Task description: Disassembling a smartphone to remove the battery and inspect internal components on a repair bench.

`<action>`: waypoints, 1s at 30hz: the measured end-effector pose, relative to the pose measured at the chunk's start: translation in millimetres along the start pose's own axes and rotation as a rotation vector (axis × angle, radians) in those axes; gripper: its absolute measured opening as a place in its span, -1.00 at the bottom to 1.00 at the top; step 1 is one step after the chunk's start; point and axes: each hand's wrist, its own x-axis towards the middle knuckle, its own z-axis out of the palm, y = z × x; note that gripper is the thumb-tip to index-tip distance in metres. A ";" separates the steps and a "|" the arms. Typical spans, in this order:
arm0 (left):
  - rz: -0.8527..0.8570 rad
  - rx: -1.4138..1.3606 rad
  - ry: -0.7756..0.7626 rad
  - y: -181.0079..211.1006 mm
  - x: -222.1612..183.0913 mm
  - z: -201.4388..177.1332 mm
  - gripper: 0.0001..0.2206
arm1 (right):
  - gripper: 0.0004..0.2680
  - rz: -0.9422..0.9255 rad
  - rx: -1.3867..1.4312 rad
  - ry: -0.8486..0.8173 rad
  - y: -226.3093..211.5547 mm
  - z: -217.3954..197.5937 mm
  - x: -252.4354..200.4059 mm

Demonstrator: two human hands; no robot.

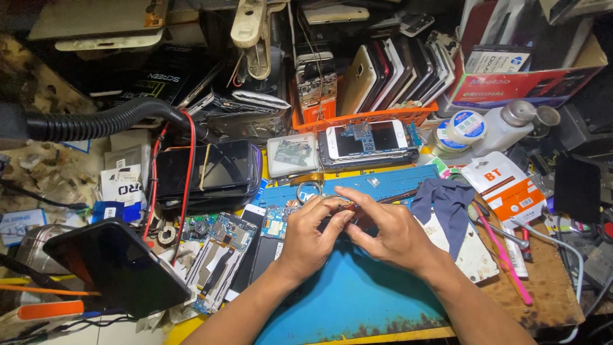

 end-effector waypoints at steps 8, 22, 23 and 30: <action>0.027 -0.022 0.013 0.6 0.8 -0.8 -0.91 | -0.53 -0.004 0.005 0.024 2.2 2.9 0.4; 0.000 -0.032 -0.002 3.5 2.4 -1.6 -0.90 | -0.53 0.003 0.027 0.024 3.8 3.7 -0.2; -0.005 -0.032 -0.003 3.1 2.0 -1.3 -0.90 | -0.53 0.005 0.031 0.019 3.6 3.4 -0.1; -0.010 -0.031 -0.010 1.3 0.6 -1.1 -0.89 | -0.54 0.001 0.016 0.016 1.9 2.7 0.0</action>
